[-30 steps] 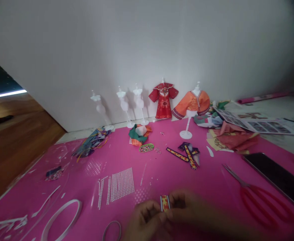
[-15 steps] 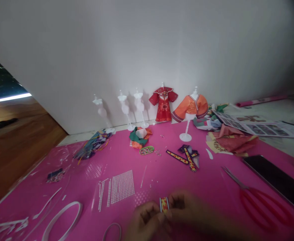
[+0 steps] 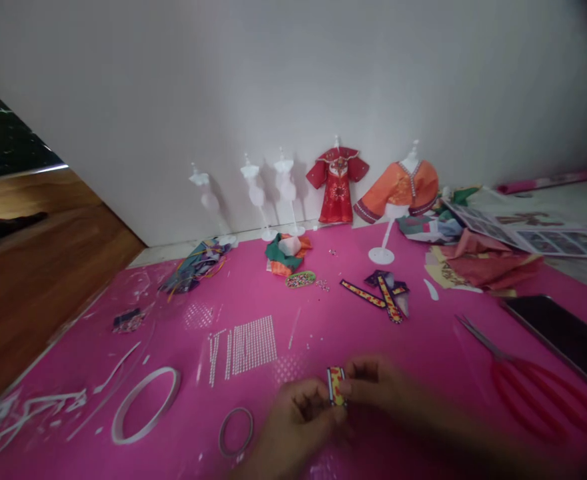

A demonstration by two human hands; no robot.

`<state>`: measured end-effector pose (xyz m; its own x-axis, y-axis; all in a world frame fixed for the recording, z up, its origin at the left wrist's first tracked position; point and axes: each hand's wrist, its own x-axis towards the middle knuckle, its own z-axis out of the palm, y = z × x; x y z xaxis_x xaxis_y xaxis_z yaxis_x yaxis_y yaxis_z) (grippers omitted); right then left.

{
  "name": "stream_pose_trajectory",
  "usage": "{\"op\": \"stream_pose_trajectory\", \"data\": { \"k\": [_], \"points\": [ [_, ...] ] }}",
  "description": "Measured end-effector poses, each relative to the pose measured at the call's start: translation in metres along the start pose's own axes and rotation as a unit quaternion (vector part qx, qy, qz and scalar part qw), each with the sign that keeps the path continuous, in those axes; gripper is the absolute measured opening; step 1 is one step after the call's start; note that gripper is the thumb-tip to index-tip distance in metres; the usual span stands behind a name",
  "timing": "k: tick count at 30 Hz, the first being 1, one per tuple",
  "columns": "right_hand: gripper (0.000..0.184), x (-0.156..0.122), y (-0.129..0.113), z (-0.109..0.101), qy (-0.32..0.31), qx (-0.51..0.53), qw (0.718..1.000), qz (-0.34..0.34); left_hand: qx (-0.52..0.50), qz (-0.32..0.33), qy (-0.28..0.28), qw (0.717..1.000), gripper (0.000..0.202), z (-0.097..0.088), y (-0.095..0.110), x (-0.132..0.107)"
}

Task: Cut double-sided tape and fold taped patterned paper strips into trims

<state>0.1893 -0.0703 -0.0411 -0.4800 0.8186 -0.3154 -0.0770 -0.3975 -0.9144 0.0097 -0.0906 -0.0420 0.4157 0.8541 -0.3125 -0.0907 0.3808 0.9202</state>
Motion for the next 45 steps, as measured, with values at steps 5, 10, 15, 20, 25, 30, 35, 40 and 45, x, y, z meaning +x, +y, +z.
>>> {"op": "stream_pose_trajectory", "data": {
  "k": [5, 10, 15, 20, 25, 30, 35, 40, 45],
  "points": [
    [0.042, -0.001, 0.003, -0.001, 0.029, -0.009, 1.000, 0.009, -0.023, -0.020, -0.006, 1.000, 0.041, 0.005, 0.004, -0.002],
    [0.037, -0.005, 0.002, 0.001, 0.015, 0.001, 1.000, 0.008, 0.007, -0.032, -0.006, 0.999, 0.033, 0.003, 0.004, -0.002],
    [0.032, -0.005, 0.003, 0.001, -0.011, 0.023, 1.000, -0.001, 0.015, -0.038, -0.016, 0.999, 0.030, 0.006, 0.009, -0.004],
    [0.041, 0.002, 0.008, -0.005, 0.041, 0.032, 0.999, -0.012, 0.042, -0.059, -0.009, 0.997, 0.031, 0.006, 0.005, -0.005],
    [0.039, 0.003, 0.010, -0.006, 0.046, 0.027, 0.998, -0.026, 0.038, -0.093, -0.027, 0.995, 0.026, 0.009, 0.012, -0.008],
    [0.043, 0.001, 0.009, -0.004, 0.062, 0.020, 0.998, -0.012, 0.027, -0.073, -0.042, 0.996, 0.022, 0.009, 0.013, -0.007],
    [0.043, 0.002, 0.011, -0.003, 0.061, 0.046, 0.997, -0.016, 0.037, -0.045, -0.047, 0.997, 0.025, 0.008, 0.013, -0.005],
    [0.039, 0.001, 0.012, -0.001, 0.031, 0.076, 0.996, -0.034, 0.046, -0.045, -0.035, 0.997, 0.029, 0.007, 0.010, -0.007],
    [0.042, 0.004, 0.012, -0.003, 0.070, 0.080, 0.993, -0.042, 0.028, -0.037, -0.019, 0.999, 0.034, 0.002, -0.003, -0.004]
  ]
}}
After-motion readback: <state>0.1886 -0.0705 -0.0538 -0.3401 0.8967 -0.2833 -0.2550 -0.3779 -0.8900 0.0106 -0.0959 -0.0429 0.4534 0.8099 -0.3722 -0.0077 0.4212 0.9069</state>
